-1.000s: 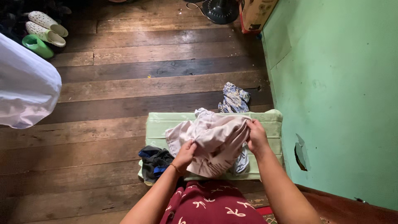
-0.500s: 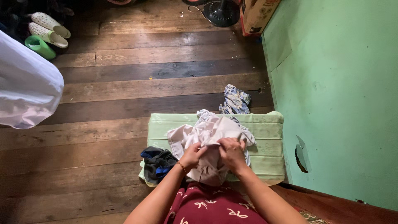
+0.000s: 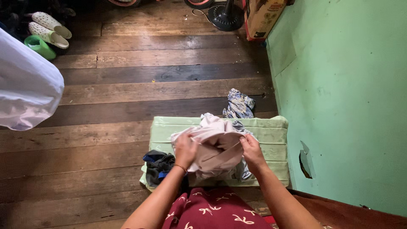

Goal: The person takes clothes from a pile on a bench, places them on hangers, and hangs them on a clothes rack. The person handles a white shirt, a beige top, and a dark garment, repeating the process of unfolding, placing on a hanger, and hanging on the rack.

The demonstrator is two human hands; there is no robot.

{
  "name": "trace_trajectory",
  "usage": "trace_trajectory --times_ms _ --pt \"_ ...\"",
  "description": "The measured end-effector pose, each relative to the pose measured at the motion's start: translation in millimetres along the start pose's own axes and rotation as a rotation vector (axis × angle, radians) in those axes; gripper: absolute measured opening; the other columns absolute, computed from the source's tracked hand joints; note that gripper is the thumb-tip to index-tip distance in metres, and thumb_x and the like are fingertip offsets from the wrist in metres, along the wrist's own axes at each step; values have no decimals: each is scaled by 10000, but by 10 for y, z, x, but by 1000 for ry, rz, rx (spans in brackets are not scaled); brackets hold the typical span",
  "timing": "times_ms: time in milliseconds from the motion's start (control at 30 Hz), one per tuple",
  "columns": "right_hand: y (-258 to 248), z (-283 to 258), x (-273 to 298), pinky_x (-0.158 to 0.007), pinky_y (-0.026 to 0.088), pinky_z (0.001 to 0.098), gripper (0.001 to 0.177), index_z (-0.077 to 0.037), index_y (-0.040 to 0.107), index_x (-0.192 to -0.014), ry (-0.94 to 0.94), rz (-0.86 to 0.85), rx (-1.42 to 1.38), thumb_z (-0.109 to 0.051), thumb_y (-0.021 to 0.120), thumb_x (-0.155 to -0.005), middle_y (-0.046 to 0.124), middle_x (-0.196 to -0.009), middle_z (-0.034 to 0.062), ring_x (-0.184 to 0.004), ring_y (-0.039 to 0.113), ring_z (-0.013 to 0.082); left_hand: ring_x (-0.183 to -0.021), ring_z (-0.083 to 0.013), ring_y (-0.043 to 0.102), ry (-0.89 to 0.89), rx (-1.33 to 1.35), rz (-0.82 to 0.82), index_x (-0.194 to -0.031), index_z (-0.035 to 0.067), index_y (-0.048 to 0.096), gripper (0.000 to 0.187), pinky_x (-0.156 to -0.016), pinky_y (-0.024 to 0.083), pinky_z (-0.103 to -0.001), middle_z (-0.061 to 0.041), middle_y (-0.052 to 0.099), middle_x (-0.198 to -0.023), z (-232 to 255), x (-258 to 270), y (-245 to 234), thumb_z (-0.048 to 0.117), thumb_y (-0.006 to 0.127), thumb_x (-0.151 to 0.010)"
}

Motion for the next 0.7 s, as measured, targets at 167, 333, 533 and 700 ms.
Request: trace_trajectory --times_ms 167,333,533,700 --pt "254 -28 85 -711 525 276 205 -63 626 -1012 115 -92 -110 -188 467 -1043 651 -846 19 -767 596 109 -1155 -393 543 -153 -193 -188 -1323 146 607 607 -896 452 -498 -165 548 -1312 221 257 312 270 765 -750" --pt "101 -149 12 -712 499 268 182 -35 606 -1006 19 -162 -155 -166 495 -1066 621 -862 0 -785 574 95 -1072 -294 611 84 -126 -117 -1121 113 730 337 -897 501 -436 -124 663 -1185 161 255 435 171 684 -792" --pt "-241 -248 -297 -770 517 301 191 -30 649 -1070 -155 136 229 -180 536 -1035 677 -947 61 -835 603 137 -811 -116 642 -602 756 -473 -1031 57 700 245 -745 547 -285 3 700 -886 -434 280 967 201 507 -983" --pt "215 -591 211 -883 528 365 177 -137 709 -1073 -530 267 912 -232 674 -928 731 -1010 63 -954 691 221 -685 -117 560 -784 778 -489 -1072 133 679 243 -570 420 -318 12 631 -832 -235 394 871 249 479 -994"
Point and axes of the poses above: each hand's wrist, its own x-axis away from the middle knuckle, its own y-axis out of the palm, z = x × y, the point moved 9 cm from there along -x, towards the middle knuckle
